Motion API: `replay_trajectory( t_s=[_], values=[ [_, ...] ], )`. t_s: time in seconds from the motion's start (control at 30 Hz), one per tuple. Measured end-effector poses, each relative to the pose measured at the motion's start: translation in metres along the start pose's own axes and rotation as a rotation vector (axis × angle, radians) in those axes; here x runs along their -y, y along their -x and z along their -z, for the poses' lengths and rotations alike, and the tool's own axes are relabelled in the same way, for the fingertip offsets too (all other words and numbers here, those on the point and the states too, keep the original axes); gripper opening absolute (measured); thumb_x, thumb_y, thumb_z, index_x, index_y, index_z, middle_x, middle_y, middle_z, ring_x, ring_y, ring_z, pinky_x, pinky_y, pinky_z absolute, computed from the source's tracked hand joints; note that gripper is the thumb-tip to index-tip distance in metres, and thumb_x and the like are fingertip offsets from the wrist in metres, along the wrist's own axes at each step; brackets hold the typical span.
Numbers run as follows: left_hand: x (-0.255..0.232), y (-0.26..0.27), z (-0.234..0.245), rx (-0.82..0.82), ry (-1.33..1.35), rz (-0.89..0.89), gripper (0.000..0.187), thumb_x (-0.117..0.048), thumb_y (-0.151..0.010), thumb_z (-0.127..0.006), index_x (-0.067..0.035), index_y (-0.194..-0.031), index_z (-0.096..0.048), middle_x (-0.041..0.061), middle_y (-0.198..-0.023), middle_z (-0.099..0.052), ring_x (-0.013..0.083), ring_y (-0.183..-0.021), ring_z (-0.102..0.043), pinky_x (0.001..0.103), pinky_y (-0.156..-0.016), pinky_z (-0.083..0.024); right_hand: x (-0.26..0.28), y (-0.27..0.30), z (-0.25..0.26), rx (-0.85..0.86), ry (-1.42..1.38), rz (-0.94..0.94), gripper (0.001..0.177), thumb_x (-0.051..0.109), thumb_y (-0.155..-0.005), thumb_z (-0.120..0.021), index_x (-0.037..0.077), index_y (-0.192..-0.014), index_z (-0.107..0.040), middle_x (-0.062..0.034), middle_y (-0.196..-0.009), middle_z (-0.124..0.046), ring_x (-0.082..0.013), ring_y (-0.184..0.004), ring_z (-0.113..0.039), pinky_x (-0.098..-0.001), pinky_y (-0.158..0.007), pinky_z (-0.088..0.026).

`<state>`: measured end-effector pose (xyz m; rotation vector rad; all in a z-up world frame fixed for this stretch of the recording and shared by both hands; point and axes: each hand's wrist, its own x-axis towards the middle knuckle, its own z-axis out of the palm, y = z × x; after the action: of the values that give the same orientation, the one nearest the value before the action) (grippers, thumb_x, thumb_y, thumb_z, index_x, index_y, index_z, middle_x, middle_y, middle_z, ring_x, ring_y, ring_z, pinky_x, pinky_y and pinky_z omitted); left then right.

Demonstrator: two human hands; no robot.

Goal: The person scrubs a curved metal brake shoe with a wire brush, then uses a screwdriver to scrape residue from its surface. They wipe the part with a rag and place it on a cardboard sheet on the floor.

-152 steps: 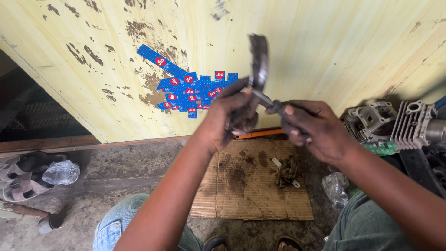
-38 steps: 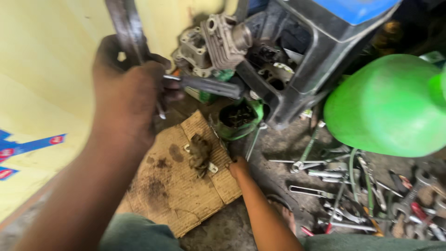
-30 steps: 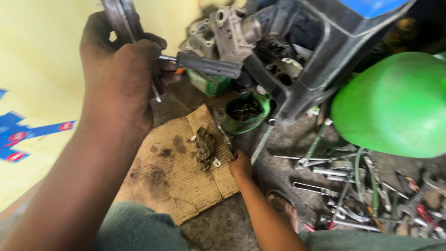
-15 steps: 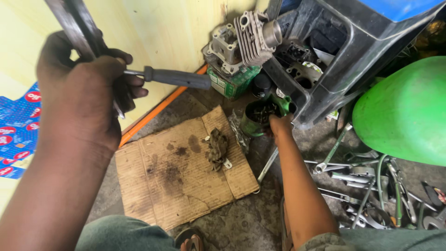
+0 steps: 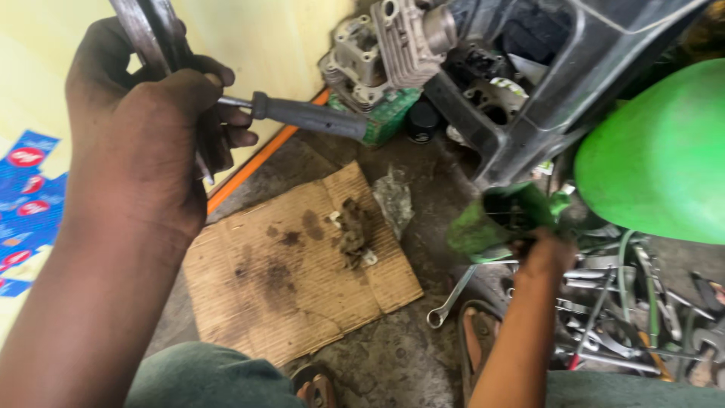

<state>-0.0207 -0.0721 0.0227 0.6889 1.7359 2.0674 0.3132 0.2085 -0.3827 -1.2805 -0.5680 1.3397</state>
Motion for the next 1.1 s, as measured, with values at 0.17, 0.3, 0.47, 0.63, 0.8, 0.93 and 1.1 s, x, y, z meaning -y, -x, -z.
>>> replay_trajectory(
  t_s=[0.17,0.3,0.47,0.63,0.8,0.93,1.1],
  values=[
    [0.011,-0.005,-0.008,0.043,-0.094,-0.035,0.031,0.008,-0.085,-0.054,-0.003,-0.114,-0.049,0.013,-0.095,-0.068,0.017,-0.067,-0.069,0.028,-0.055,-0.061,0.078,0.0,0.043,-0.132,-0.115,0.295,0.06,-0.01,-0.078,-0.057,0.008,-0.135,-0.048,-0.0169,-0.106,-0.066,-0.0222,-0.059,-0.064,-0.0326,-0.042,-0.049],
    [0.023,-0.011,-0.015,0.054,-0.181,-0.041,0.033,0.007,-0.087,-0.055,-0.004,-0.117,-0.047,0.013,-0.096,-0.069,0.0191,-0.064,-0.067,0.029,-0.049,-0.055,0.102,-0.027,0.093,-0.297,-0.304,0.498,0.051,0.004,-0.085,-0.057,0.013,-0.135,-0.051,-0.0198,-0.122,-0.07,-0.0291,-0.076,-0.068,-0.0366,-0.054,-0.048],
    [0.042,-0.017,-0.03,0.061,-0.131,0.007,0.042,0.007,-0.085,-0.053,-0.007,-0.124,-0.045,0.01,-0.094,-0.068,0.0164,-0.065,-0.07,0.029,-0.051,-0.062,0.072,-0.101,0.195,0.116,-1.182,0.554,0.079,0.051,-0.095,-0.06,0.003,-0.155,-0.045,-0.028,-0.15,-0.05,-0.0458,-0.133,-0.05,-0.061,-0.114,-0.039],
    [0.048,-0.01,-0.056,0.127,-0.19,0.021,0.032,0.005,-0.092,-0.057,0.001,-0.123,-0.053,0.013,-0.099,-0.07,0.021,-0.07,-0.073,0.033,-0.054,-0.061,0.03,-0.101,0.226,-0.369,-1.138,0.379,0.081,0.052,-0.093,-0.063,0.005,-0.155,-0.041,-0.0295,-0.15,-0.049,-0.0477,-0.135,-0.05,-0.0611,-0.115,-0.038],
    [0.039,-0.004,-0.071,0.167,-0.236,-0.013,0.038,0.011,-0.087,-0.054,-0.001,-0.123,-0.05,0.011,-0.099,-0.068,0.0201,-0.07,-0.072,0.033,-0.056,-0.066,0.023,-0.095,0.2,-0.467,-1.166,0.287,0.084,0.053,-0.091,-0.065,0.006,-0.155,-0.037,-0.0309,-0.151,-0.047,-0.0496,-0.136,-0.049,-0.0613,-0.115,-0.038],
    [0.044,-0.009,-0.058,0.138,-0.229,-0.047,0.036,0.01,-0.091,-0.054,-0.002,-0.125,-0.05,0.011,-0.1,-0.068,0.0191,-0.07,-0.071,0.032,-0.056,-0.064,0.031,-0.098,0.188,-0.49,-1.186,0.262,0.087,0.054,-0.089,-0.066,0.007,-0.155,-0.034,-0.0321,-0.152,-0.045,-0.0511,-0.137,-0.048,-0.0614,-0.116,-0.037],
    [0.048,-0.015,-0.044,0.101,-0.102,-0.007,0.037,0.009,-0.088,-0.053,-0.006,-0.121,-0.051,0.012,-0.096,-0.069,0.0184,-0.067,-0.071,0.03,-0.055,-0.064,0.043,-0.101,0.175,-0.506,-1.187,0.268,0.09,0.055,-0.087,-0.069,0.009,-0.154,-0.03,-0.0336,-0.152,-0.043,-0.053,-0.138,-0.048,-0.0615,-0.117,-0.036]
  ],
)
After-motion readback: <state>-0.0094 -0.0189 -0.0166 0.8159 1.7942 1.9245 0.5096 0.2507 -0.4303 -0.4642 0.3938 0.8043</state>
